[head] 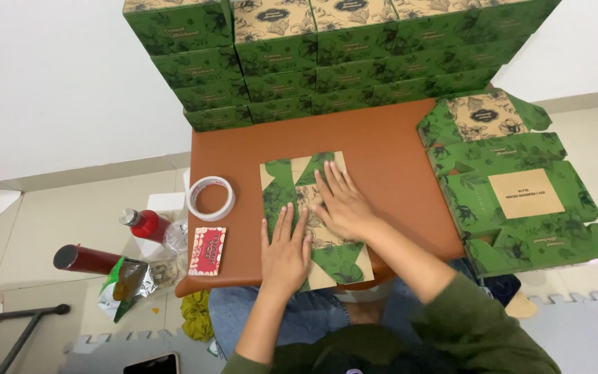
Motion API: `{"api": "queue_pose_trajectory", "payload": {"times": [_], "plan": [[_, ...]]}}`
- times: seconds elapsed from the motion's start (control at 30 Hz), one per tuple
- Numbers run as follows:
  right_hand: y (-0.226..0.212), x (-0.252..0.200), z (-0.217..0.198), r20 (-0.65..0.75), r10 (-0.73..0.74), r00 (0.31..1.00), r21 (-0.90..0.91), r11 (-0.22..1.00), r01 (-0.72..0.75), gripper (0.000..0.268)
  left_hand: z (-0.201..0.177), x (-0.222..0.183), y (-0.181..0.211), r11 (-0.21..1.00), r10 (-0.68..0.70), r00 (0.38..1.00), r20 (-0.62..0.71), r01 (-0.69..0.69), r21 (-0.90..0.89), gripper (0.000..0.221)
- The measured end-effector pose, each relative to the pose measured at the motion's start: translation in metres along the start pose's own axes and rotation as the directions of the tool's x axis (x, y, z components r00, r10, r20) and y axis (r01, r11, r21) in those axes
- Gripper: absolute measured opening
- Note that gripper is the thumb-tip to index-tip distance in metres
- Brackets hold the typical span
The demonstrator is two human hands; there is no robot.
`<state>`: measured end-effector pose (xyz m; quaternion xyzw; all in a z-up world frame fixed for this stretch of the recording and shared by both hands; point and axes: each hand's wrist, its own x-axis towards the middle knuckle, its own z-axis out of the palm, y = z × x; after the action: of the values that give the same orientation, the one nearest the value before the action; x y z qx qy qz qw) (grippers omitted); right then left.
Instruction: Assembling small cardboard boxes by folding flat sheets along pre-scored lines and stacking the finished products.
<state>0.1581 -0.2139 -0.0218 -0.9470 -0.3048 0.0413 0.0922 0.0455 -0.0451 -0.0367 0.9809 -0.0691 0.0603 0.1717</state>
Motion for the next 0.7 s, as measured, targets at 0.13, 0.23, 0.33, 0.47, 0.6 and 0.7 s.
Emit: {"api": "queue_pose_trajectory", "payload": {"times": [0.13, 0.23, 0.33, 0.47, 0.6, 0.7], "plan": [[-0.029, -0.08, 0.005, -0.021, -0.087, 0.996, 0.001, 0.996, 0.087, 0.074, 0.001, 0.0, -0.001, 1.0, 0.011, 1.0, -0.02, -0.011, 0.007, 0.052], [-0.044, -0.117, 0.008, -0.06, -0.097, 0.993, 0.08, 0.992, 0.102, 0.069, 0.002, 0.001, -0.001, 1.0, 0.0, 1.0, -0.011, 0.0, -0.021, 0.053], [-0.041, -0.12, 0.004, -0.012, -0.066, 0.998, 0.136, 0.988, 0.067, 0.067, 0.002, 0.0, 0.0, 1.0, 0.012, 1.0, -0.001, -0.012, 0.012, 0.053], [-0.016, -0.073, -0.005, 0.086, -0.028, 0.996, 0.209, 0.978, 0.009, 0.067, 0.004, 0.0, -0.001, 0.999, 0.046, 0.991, -0.13, -0.043, 0.022, 0.055], [0.013, 0.001, -0.01, 0.217, 0.104, 0.971, 0.106, 0.986, -0.129, 0.068, 0.001, 0.0, -0.002, 1.0, 0.013, 1.0, -0.025, -0.013, -0.006, 0.053], [0.024, 0.046, -0.017, 0.182, 0.163, 0.97, 0.163, 0.967, -0.194, 0.067, -0.001, 0.001, 0.0, 1.0, -0.001, 1.0, -0.026, 0.001, -0.01, 0.052]]}}
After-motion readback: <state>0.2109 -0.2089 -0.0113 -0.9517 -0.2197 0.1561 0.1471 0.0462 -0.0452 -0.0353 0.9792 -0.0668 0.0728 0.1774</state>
